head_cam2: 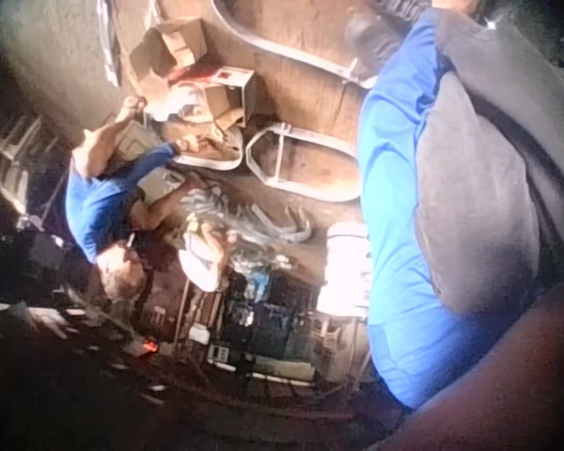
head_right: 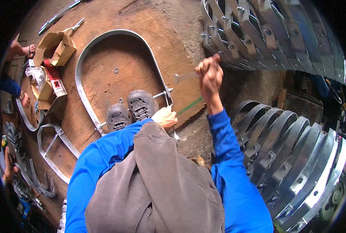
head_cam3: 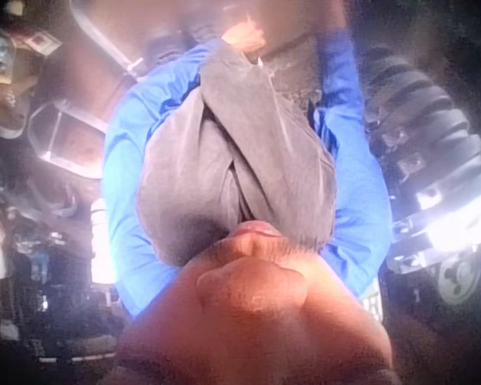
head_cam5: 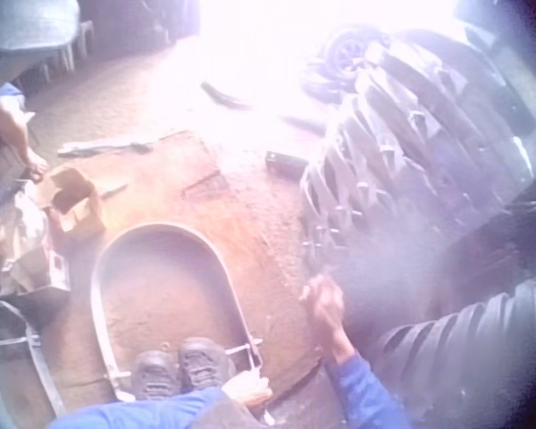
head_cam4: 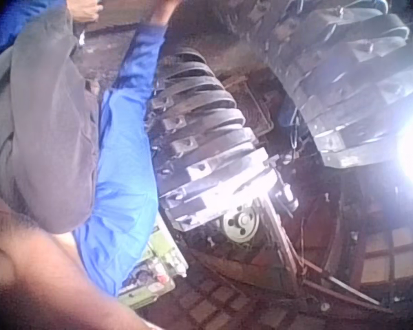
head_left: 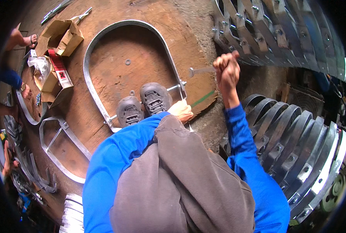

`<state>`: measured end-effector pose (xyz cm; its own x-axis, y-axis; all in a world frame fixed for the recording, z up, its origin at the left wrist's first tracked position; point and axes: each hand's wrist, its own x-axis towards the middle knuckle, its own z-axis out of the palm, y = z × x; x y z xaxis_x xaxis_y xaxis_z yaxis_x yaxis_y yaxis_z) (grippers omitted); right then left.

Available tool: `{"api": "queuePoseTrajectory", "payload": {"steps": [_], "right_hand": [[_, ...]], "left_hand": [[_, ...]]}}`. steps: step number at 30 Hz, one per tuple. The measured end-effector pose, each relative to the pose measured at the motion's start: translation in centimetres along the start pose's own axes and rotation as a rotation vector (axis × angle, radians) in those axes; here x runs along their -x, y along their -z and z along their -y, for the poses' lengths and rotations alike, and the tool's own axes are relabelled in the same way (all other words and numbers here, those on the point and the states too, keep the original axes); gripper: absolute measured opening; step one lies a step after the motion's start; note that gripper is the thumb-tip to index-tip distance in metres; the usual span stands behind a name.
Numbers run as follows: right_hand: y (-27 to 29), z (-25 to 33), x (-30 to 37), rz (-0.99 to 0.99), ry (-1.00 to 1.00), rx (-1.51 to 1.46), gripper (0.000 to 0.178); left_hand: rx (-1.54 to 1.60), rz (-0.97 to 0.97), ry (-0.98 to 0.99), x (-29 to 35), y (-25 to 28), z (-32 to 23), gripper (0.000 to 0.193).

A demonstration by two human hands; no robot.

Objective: The person assembles metal frames by inserting threaded rods through curved metal pieces and securing them with nuts and washers. They use two wrenches to tighten the components, repeating the process for multiple frames on a wooden workbench.

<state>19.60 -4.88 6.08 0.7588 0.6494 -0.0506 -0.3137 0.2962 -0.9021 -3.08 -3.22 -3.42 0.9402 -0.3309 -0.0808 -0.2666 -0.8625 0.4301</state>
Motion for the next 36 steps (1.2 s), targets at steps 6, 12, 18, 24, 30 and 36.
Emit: {"api": "queuePoseTrajectory", "payload": {"steps": [6,12,18,24,30,36], "right_hand": [[0.0,-0.3,12.0,-0.081,0.285,0.349,0.053],[0.6,-2.5,15.5,-0.142,0.23,0.403,0.05],[2.8,1.9,17.2,-0.077,0.027,1.096,0.033],[5.5,2.1,20.2,-0.007,-0.847,0.806,0.035],[7.9,-2.1,22.5,0.099,-0.803,1.0,0.035],[7.1,-2.1,22.3,0.065,-0.715,1.135,0.04]], "left_hand": [[-0.035,0.046,0.096,-0.6,1.0,-0.5,0.015],[0.031,0.105,0.096,-0.6,1.6,0.0,0.017],[0.107,-0.029,0.082,0.0,1.9,0.1,0.019],[-0.065,0.043,0.018,-0.1,1.5,-0.9,0.024],[0.221,-0.169,0.039,0.2,5.1,-1.7,0.022],[1.074,-0.754,0.489,0.2,8.9,5.1,0.043]]}}
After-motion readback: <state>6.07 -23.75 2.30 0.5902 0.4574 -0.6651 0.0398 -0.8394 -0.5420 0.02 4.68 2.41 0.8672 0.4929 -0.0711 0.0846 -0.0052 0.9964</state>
